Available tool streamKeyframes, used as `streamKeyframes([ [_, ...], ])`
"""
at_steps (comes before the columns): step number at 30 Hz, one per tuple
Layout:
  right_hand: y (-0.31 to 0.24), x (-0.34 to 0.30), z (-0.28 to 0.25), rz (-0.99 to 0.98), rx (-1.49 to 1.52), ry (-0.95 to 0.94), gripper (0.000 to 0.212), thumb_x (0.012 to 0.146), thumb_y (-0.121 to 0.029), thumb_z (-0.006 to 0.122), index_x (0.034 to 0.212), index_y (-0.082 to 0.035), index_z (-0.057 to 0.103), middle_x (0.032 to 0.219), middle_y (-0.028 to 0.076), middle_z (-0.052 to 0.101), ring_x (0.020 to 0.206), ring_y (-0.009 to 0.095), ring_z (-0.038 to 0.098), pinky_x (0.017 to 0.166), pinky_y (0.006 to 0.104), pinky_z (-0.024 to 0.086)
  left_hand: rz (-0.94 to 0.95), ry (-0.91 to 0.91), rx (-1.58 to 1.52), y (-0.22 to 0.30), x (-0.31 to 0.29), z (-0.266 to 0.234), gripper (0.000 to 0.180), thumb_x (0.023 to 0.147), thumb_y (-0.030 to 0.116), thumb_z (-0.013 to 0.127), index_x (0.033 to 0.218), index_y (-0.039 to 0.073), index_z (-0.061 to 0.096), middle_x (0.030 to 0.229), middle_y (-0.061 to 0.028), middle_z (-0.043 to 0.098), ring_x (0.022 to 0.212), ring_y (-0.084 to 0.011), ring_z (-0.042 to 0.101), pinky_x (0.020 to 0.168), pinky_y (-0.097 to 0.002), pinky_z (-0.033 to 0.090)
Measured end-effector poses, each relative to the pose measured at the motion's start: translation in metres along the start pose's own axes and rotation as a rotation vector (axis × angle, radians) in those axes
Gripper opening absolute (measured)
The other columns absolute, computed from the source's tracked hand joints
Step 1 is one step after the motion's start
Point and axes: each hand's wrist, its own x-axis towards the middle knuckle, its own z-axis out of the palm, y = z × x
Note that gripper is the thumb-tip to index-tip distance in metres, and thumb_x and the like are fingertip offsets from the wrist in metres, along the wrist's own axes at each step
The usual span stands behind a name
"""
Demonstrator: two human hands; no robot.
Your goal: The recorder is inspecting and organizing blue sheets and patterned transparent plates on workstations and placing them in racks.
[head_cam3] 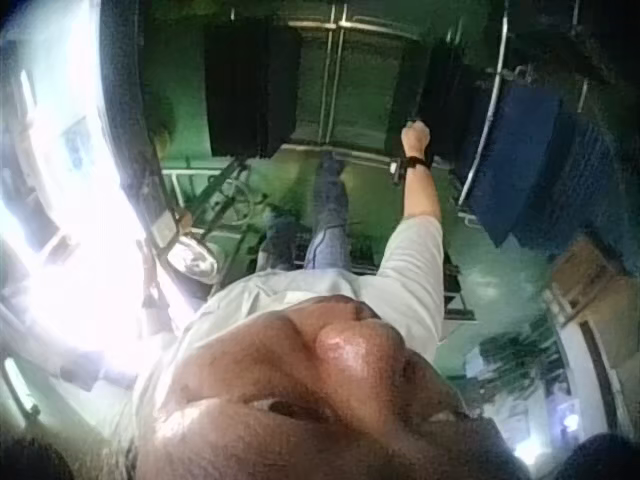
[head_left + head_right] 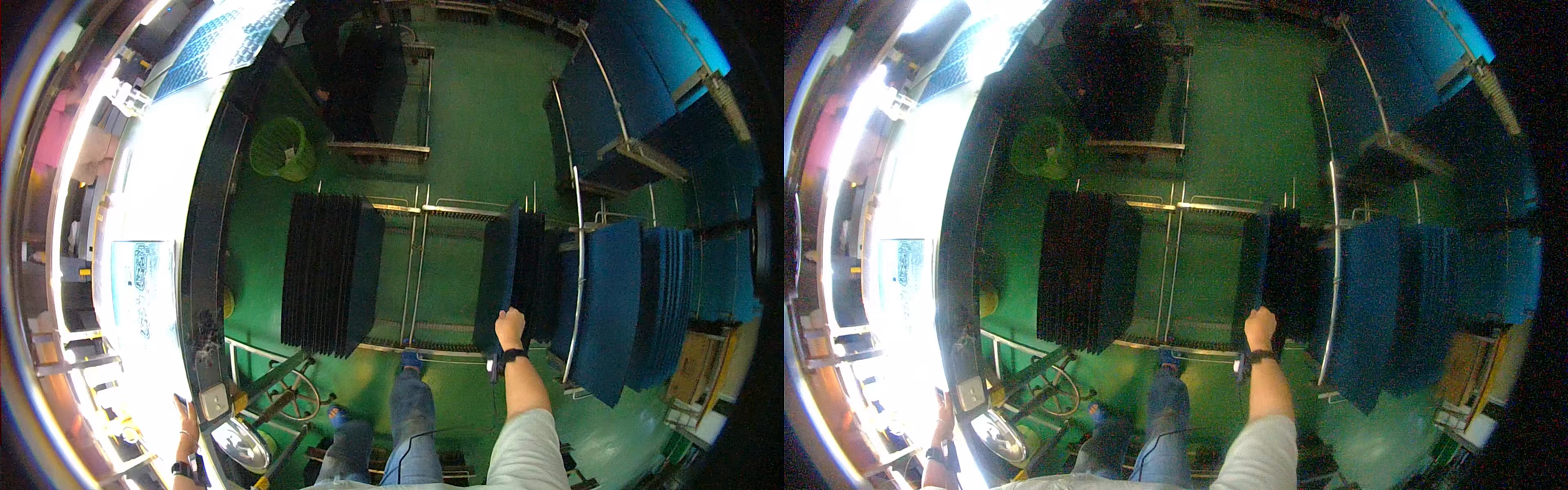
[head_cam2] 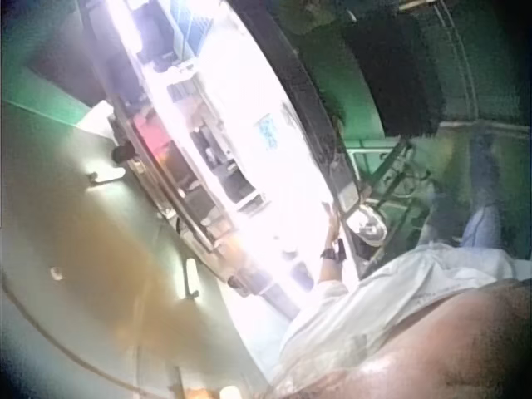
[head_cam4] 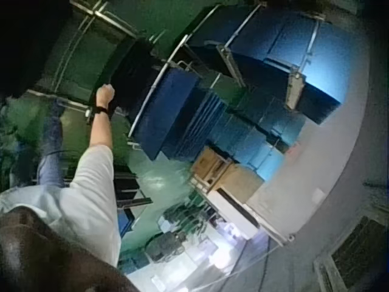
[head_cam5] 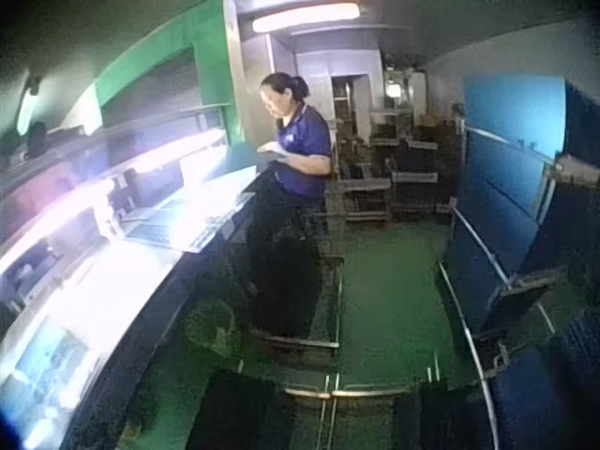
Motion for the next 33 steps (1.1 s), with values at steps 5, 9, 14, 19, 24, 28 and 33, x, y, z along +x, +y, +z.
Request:
streamKeyframes([
  [5, -0.021, -0.064, -0.117, -0.175, -0.006, 0.104, 0.027, 0.076, -0.021, 0.060, 0.072, 0.005, 0.059, 0.072, 0.026, 0.058, 0.071, 0.043, 0.057, 0.066, 0.0483, 0.045, -0.050, 0.093, -0.111, 0.042, -0.007, 0.021, 0.075, 0.089, 0.048, 0.040, 0.140, 0.006, 0.005, 0.144, -0.0219, 0.004, 0.134, -0.0330, 0.006, 0.108, -0.0370, 0.007],
  [9, -0.030, -0.107, -0.206, -0.266, 0.360, 0.160, 0.023, 0.078, -0.020, 0.061, 0.077, 0.002, 0.061, 0.067, 0.015, 0.061, 0.061, 0.029, 0.057, 0.059, 0.0403, 0.044, 0.032, 0.164, -0.073, 0.048, -0.009, 0.029, 0.064, 0.088, 0.027, 0.046, 0.140, 0.008, 0.014, 0.143, -0.0251, 0.004, 0.132, -0.0368, 0.011, 0.108, -0.0410, 0.011],
  [14, -0.115, -0.195, -0.284, -0.251, 1.298, -0.003, 0.023, 0.079, -0.019, 0.064, 0.085, 0.002, 0.060, 0.074, 0.000, 0.059, 0.056, 0.010, 0.048, 0.050, 0.0304, 0.038, 0.278, -0.045, 0.449, 0.119, -0.044, -0.008, 0.061, 0.085, 0.014, 0.047, 0.139, 0.008, 0.019, 0.142, -0.0272, 0.007, 0.131, -0.0384, 0.015, 0.107, -0.0422, 0.015],
  [19, -0.198, -0.269, -0.294, -0.234, 1.511, -0.446, 0.015, 0.079, -0.009, 0.064, 0.091, -0.004, 0.057, 0.083, 0.001, 0.057, 0.069, 0.010, 0.052, 0.056, 0.0231, 0.041, 0.585, 0.114, 0.187, 0.090, -0.080, -0.008, 0.061, 0.075, -0.006, 0.045, 0.133, 0.004, 0.030, 0.136, -0.0261, 0.026, 0.126, -0.0375, 0.029, 0.103, -0.0402, 0.027],
  [24, -0.269, -0.372, -0.249, -0.467, 1.524, -0.817, 0.030, 0.082, -0.006, 0.059, 0.110, 0.000, 0.050, 0.104, 0.007, 0.057, 0.090, 0.017, 0.058, 0.072, 0.0295, 0.050, 0.256, -0.462, -1.491, 0.142, -0.191, -0.070, 0.077, 0.083, 0.066, 0.032, 0.133, 0.008, 0.031, 0.136, -0.0080, 0.037, 0.126, -0.0213, 0.031, 0.099, -0.0431, 0.028],
  [28, -0.300, -0.480, -0.183, -0.453, 1.389, -0.976, 0.034, 0.080, 0.002, 0.058, 0.112, -0.004, 0.050, 0.104, 0.007, 0.056, 0.093, 0.018, 0.057, 0.077, 0.0317, 0.050, 0.025, -0.087, -2.169, 0.111, -0.215, -0.067, 0.064, 0.083, 0.058, 0.045, 0.121, 0.007, 0.046, 0.114, -0.0064, 0.053, 0.102, -0.0195, 0.049, 0.083, -0.0373, 0.041],
  [33, -0.314, -0.545, -0.085, -0.456, 1.064, -1.415, 0.019, 0.081, 0.000, 0.057, 0.098, -0.007, 0.055, 0.089, 0.002, 0.058, 0.079, 0.015, 0.057, 0.065, 0.0268, 0.049, -0.654, 0.528, -1.879, -0.032, -0.209, -0.031, 0.043, 0.085, 0.047, 0.053, 0.080, 0.005, 0.062, 0.066, -0.0013, 0.052, 0.061, -0.0145, 0.047, 0.061, -0.0316, 0.041],
])
